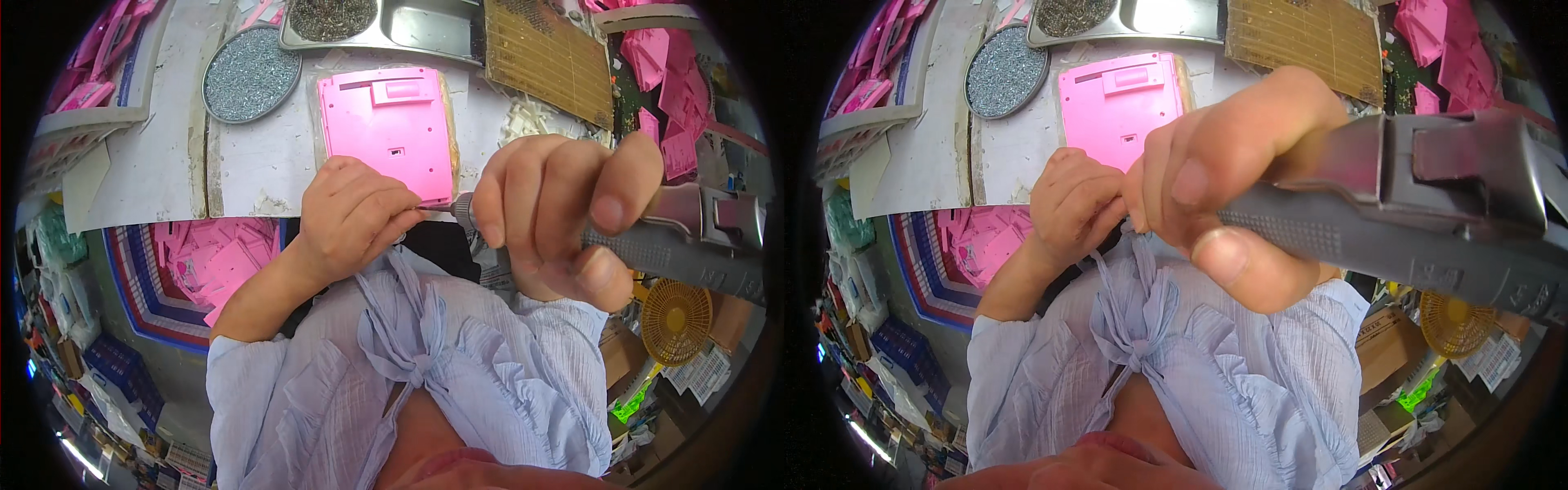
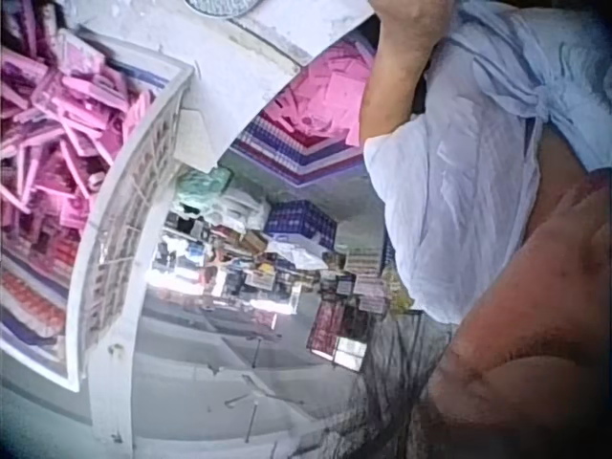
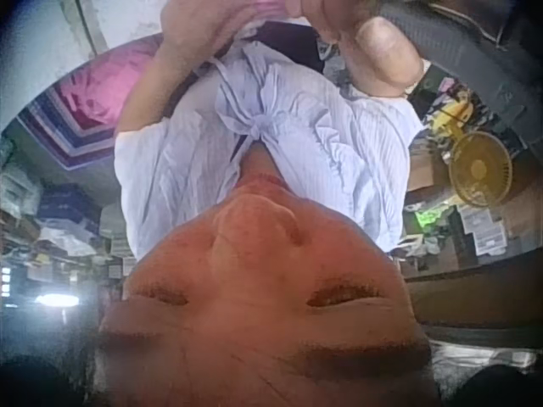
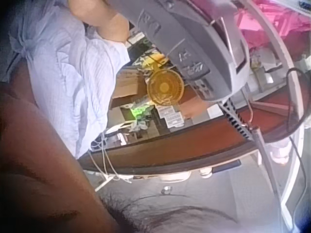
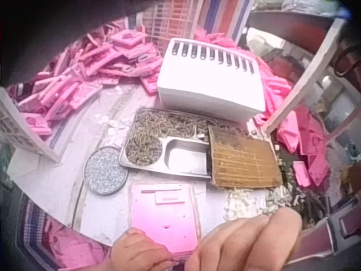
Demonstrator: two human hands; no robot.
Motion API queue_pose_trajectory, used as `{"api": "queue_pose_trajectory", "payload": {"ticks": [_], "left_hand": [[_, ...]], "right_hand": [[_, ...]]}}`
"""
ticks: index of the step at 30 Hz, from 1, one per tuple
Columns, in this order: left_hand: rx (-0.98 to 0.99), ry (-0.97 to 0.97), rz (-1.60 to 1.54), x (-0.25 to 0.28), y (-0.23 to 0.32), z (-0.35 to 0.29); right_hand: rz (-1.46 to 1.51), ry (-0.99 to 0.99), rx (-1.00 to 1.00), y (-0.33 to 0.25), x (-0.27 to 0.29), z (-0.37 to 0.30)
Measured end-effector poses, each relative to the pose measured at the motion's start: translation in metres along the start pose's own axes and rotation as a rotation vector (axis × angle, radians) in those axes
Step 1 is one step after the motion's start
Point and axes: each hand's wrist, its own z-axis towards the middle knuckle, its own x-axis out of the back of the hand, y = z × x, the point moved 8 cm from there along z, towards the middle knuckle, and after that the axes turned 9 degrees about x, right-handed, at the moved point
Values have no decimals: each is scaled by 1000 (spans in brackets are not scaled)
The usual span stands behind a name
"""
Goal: Assembling the internal electronic and mechanical components of a pink plastic toy.
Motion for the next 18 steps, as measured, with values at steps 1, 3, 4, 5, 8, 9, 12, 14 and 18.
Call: {"api": "queue_pose_trajectory", "payload": {"ticks": [1,3,4,5,8,9,12,14,18], "left_hand": [[3,3,-6,0,0,0],[12,11,-16,0,-1,-1],[12,9,-13,-1,-2,-2],[13,7,-9,-1,-4,-2],[35,21,9,-2,-3,-3],[41,24,4,-2,-2,-1],[78,-55,44,-10,-4,5],[138,-96,85,-11,-15,-1],[257,-171,188,-1,-43,-8]], "right_hand": [[4,1,-6,1,0,0],[7,3,-15,4,-1,0],[8,2,-15,6,-1,-1],[6,-2,-6,8,-1,-1],[26,-23,-8,14,-5,-2],[24,-32,-16,12,-6,-1],[7,-64,-30,4,-4,1],[-29,-66,-9,-3,3,-1],[-142,94,-36,4,22,-33]]}}
